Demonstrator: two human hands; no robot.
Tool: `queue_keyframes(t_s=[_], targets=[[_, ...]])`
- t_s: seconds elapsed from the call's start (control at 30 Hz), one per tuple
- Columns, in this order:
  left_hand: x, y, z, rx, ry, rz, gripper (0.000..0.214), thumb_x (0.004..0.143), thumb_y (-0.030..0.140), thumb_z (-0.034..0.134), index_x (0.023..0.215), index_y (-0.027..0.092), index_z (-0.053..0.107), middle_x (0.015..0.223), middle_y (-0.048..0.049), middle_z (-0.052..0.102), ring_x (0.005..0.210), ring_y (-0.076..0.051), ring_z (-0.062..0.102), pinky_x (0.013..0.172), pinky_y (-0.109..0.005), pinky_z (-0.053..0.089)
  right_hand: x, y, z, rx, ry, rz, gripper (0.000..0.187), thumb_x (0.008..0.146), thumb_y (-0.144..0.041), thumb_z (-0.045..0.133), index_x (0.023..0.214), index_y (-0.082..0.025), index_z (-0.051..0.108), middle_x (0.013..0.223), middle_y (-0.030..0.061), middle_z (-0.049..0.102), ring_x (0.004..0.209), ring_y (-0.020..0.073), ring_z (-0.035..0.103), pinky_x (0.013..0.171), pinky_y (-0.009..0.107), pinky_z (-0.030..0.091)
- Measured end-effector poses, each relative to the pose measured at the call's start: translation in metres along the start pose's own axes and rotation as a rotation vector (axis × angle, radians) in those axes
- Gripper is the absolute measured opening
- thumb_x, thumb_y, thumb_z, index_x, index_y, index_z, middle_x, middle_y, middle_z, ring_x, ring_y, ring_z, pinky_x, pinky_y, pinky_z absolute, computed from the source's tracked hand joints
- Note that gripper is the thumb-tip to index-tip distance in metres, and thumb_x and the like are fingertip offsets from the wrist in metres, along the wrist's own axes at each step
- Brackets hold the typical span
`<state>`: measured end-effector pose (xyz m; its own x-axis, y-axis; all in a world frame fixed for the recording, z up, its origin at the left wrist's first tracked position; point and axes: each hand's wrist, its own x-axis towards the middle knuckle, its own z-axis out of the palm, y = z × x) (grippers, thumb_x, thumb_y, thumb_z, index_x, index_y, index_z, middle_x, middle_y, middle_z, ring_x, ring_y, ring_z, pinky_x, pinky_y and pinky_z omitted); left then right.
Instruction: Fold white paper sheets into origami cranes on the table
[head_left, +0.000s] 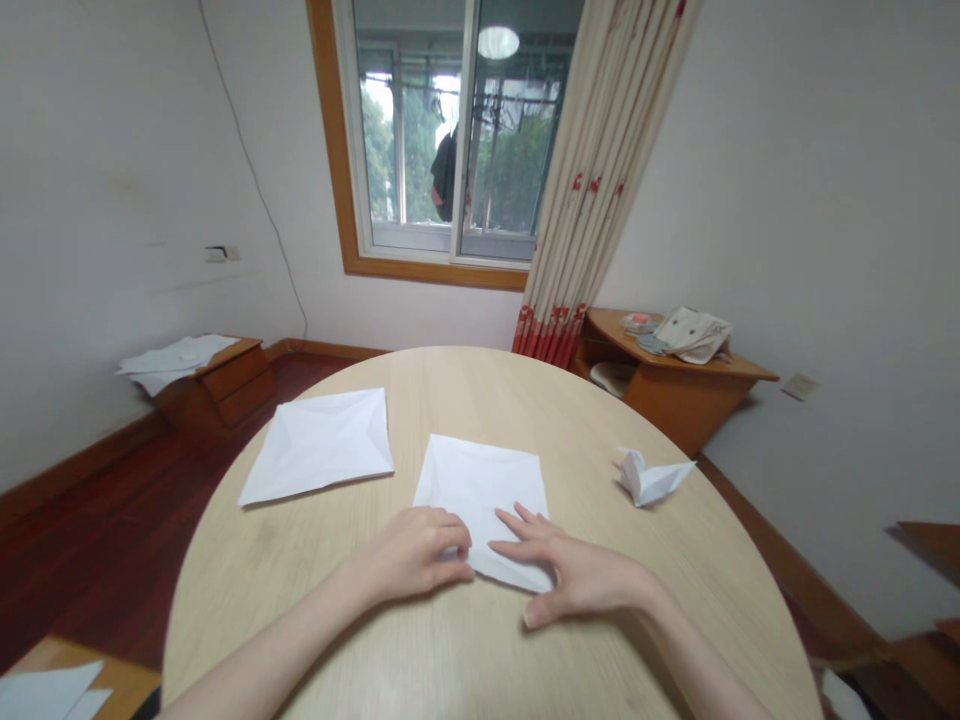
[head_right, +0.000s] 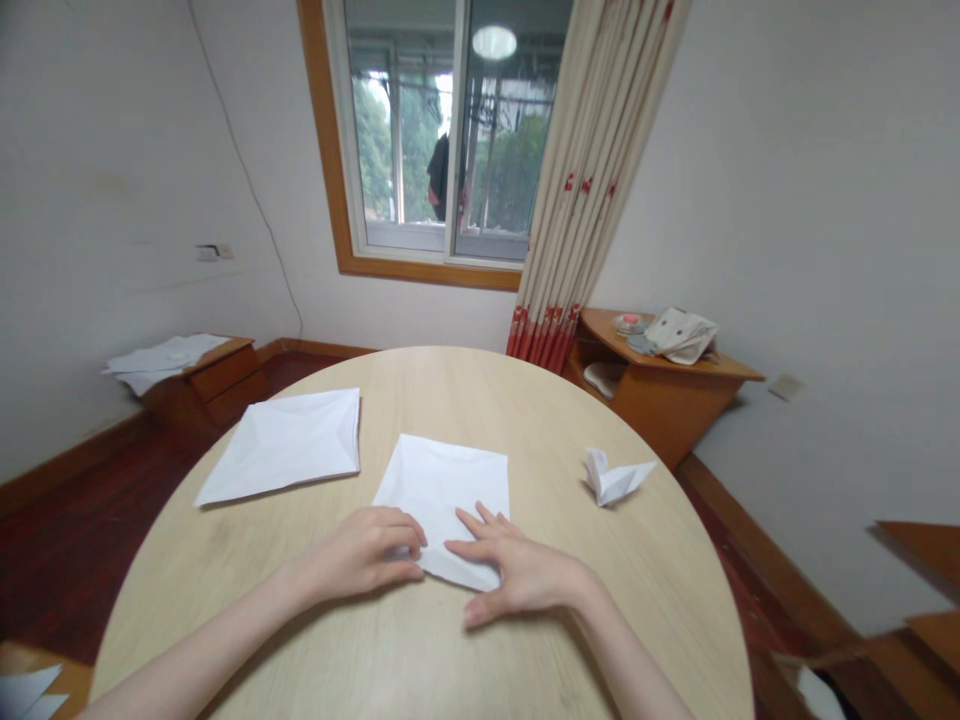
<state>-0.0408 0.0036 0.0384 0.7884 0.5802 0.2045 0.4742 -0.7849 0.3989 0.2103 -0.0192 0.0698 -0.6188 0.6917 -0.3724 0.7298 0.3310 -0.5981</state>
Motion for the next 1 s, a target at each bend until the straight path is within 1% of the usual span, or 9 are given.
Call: queue_keyframes(t_s=[0.13,0.37,0.43,0.5,0.57,0.63,0.77,0.9,1.0], targets=[[0.000,-0.001,-0.001,0.017,-0.002,0.007,0.025,0.094,0.040,0.049,0.092,0.021,0.065,0.088,-0.0029,0.068,0.083,-0.018,0.063,0.073,-0.024,0.044,-0.002,0.001,-0.007,0.018,-0.073,-0.041,0.092,0.064,-0.063,0.071,0.142,-0.031,0.034,0.156,0.0058,0.006,0.142,0.0309,-0.009,0.112,0.055,-0.002],[0.000,-0.004,-0.003,0.046,0.014,-0.009,0.026,0.097,0.036,0.044,0.091,0.020,0.064,0.088,-0.0029,0.068,0.083,-0.017,0.064,0.071,-0.023,0.043,-0.007,-0.003,-0.015,-0.007,-0.154,-0.050,0.096,0.066,-0.059,0.071,0.145,-0.027,0.026,0.155,0.0092,0.013,0.143,0.0284,-0.001,0.112,0.053,-0.008],[0.000,-0.005,-0.003,0.062,0.011,-0.026,0.025,0.096,0.035,0.045,0.090,0.020,0.064,0.087,-0.0025,0.069,0.082,-0.017,0.064,0.070,-0.023,0.043,-0.008,-0.001,-0.015,-0.012,-0.152,-0.037,0.093,0.067,-0.056,0.071,0.144,-0.028,0.028,0.154,0.0080,0.016,0.143,0.0278,0.001,0.112,0.053,-0.008],[0.001,-0.005,-0.003,0.071,0.009,-0.036,0.024,0.096,0.034,0.046,0.090,0.019,0.064,0.087,-0.0021,0.069,0.081,-0.017,0.064,0.069,-0.023,0.043,-0.009,0.002,-0.014,0.011,-0.115,-0.023,0.082,0.072,-0.051,0.069,0.142,-0.029,0.033,0.153,0.0057,0.022,0.143,0.0267,0.006,0.113,0.053,-0.006],[0.001,-0.005,-0.003,0.067,0.013,-0.039,0.023,0.096,0.033,0.047,0.090,0.019,0.064,0.088,-0.0019,0.069,0.081,-0.017,0.065,0.069,-0.023,0.043,-0.008,0.005,-0.013,0.044,-0.037,-0.015,0.068,0.077,-0.044,0.065,0.139,-0.028,0.041,0.149,0.0051,0.033,0.142,0.0256,0.015,0.115,0.051,0.000],[0.001,-0.005,-0.003,0.060,0.018,-0.039,0.024,0.096,0.034,0.046,0.090,0.020,0.064,0.088,-0.0019,0.069,0.082,-0.017,0.065,0.070,-0.023,0.043,-0.007,0.007,-0.011,0.095,0.063,-0.020,0.057,0.079,-0.038,0.063,0.134,-0.025,0.050,0.142,0.0061,0.046,0.139,0.0251,0.028,0.115,0.048,0.011],[0.000,-0.004,-0.003,0.063,0.019,-0.045,0.025,0.096,0.033,0.045,0.091,0.020,0.064,0.089,-0.0025,0.069,0.083,-0.017,0.064,0.071,-0.024,0.044,-0.006,0.010,-0.008,0.227,0.211,-0.037,0.045,0.077,-0.035,0.063,0.120,-0.020,0.063,0.128,0.0081,0.060,0.123,0.0263,0.050,0.108,0.042,0.031],[0.000,-0.006,-0.002,0.045,0.053,-0.021,0.023,0.096,0.031,0.045,0.091,0.019,0.064,0.093,-0.0031,0.069,0.091,-0.018,0.062,0.078,-0.026,0.045,-0.005,0.011,-0.007,0.308,0.270,-0.026,0.038,0.075,-0.040,0.065,0.104,-0.016,0.071,0.112,0.0094,0.068,0.108,0.0265,0.059,0.096,0.037,0.041],[0.000,-0.007,-0.001,0.024,0.079,-0.010,0.022,0.096,0.029,0.046,0.090,0.019,0.065,0.100,-0.0034,0.068,0.097,-0.018,0.061,0.084,-0.027,0.046,-0.003,0.016,-0.006,0.346,0.316,0.014,0.038,0.075,-0.045,0.065,0.095,-0.014,0.071,0.095,0.0083,0.070,0.089,0.0228,0.061,0.079,0.032,0.045]])
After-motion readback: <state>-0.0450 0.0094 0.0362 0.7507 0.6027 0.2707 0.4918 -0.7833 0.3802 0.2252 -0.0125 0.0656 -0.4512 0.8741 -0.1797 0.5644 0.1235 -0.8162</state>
